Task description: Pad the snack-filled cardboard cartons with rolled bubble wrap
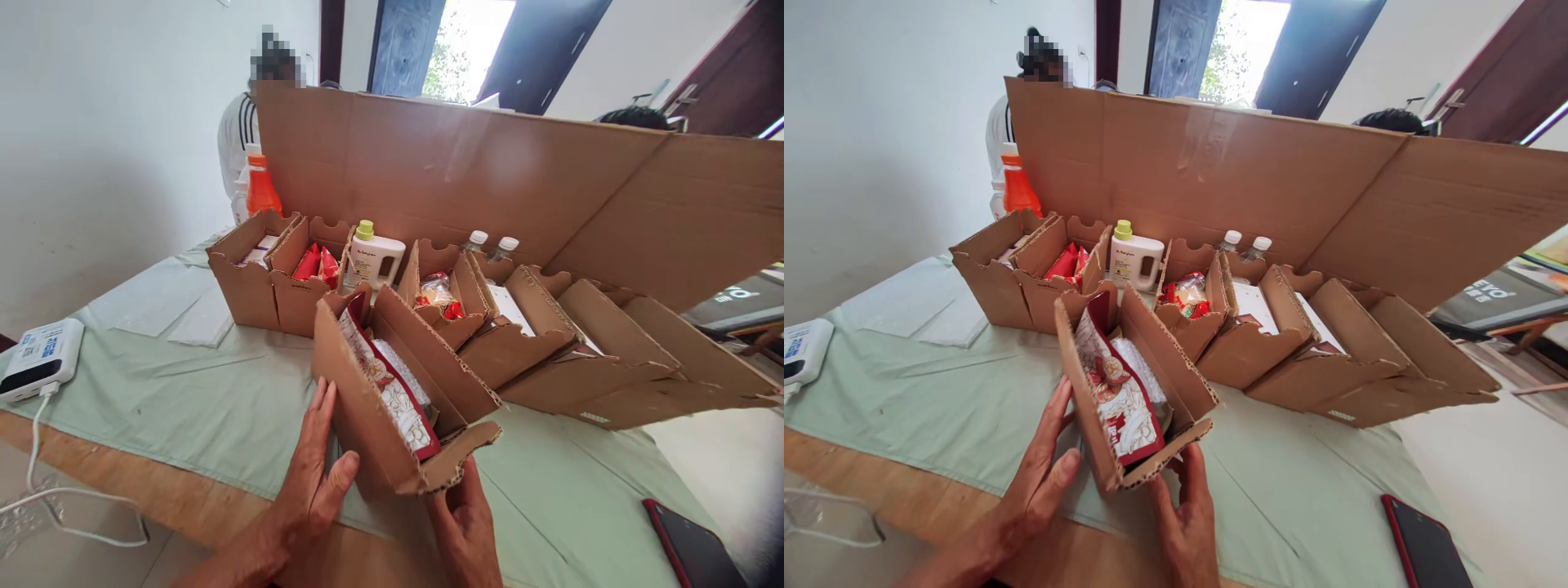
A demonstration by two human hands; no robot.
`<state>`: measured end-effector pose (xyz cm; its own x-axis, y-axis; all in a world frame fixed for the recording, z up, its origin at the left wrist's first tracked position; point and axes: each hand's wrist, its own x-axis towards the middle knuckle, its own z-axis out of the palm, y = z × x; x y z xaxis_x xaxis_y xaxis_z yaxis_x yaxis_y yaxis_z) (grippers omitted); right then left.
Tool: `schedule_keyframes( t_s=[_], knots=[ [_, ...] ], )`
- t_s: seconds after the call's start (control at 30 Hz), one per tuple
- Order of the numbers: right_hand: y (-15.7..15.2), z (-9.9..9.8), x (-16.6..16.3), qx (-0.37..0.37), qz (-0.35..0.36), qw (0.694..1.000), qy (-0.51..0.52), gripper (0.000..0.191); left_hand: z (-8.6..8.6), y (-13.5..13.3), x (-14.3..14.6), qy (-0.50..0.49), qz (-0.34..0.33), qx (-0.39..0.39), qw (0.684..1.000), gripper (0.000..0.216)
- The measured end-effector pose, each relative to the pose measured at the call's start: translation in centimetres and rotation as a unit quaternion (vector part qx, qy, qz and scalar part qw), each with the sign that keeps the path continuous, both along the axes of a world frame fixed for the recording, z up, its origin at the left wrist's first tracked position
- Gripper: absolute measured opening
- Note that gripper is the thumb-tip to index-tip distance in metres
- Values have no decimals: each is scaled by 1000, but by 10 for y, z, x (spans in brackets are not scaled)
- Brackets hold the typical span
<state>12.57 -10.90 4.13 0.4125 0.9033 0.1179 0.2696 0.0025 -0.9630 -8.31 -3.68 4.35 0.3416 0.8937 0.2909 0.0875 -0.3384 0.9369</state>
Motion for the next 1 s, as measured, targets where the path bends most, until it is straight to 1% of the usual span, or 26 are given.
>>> schedule_keyframes(
  t_s=[0.1, 0.2, 0.27, 0.3, 0.37, 0.47, 0.53, 0.57, 0.63, 0.73, 0.77, 0.8, 0.83, 0.87, 0.93, 0.97, 1.0],
  knots=[
    [10, -3, -10, 6, -12, 1000, 10, 54, 6, 12, 8, -10, -21, 33, 999, 70],
    [6, -13, -16, 21, -33, 999, 12, 62, 10, 17, 8, -25, -48, 20, 998, 70],
    [-1, -22, -20, 25, -16, 1000, -1, 68, 9, 21, 5, -48, -54, -5, 997, 73],
    [-5, -26, -21, 25, 3, 1000, -14, 70, 9, 25, 3, -64, -50, -15, 997, 75],
    [-7, -31, -25, 18, 48, 997, -50, 72, 7, 41, -1, -100, -30, -29, 994, 76],
    [10, -27, -29, 16, 85, 993, -81, 69, 10, 74, -4, -140, -10, -48, 989, 74],
    [34, -17, -28, 20, 84, 994, -62, 67, 16, 90, -4, -129, -10, -59, 990, 73],
    [47, -12, -26, 21, 81, 995, -45, 65, 19, 93, -5, -113, -1, -61, 992, 71],
    [69, -2, -21, 22, 86, 996, -20, 60, 23, 84, -6, -77, 45, -59, 994, 62],
    [83, 3, -13, 23, 96, 995, -27, 52, 19, 46, -14, -65, 157, -63, 983, 43],
    [83, 2, -11, 23, 98, 994, -34, 51, 16, 32, -16, -68, 179, -69, 979, 37],
    [82, 1, -10, 21, 100, 994, -39, 51, 14, 20, -18, -67, 179, -75, 979, 30],
    [80, -2, -9, 20, 101, 994, -41, 50, 12, 12, -18, -59, 161, -76, 982, 23],
    [79, -5, -9, 19, 102, 994, -39, 50, 13, 8, -17, -43, 126, -76, 988, 19],
    [77, -10, -9, 23, 98, 994, -31, 50, 17, 14, -10, 0, 53, -75, 996, 18],
    [77, -13, -9, 25, 92, 995, -30, 51, 20, 23, -4, 22, 32, -78, 996, 21],
    [77, -15, -9, 26, 82, 996, -32, 51, 23, 35, 2, 41, 26, -83, 995, 25]
  ],
)
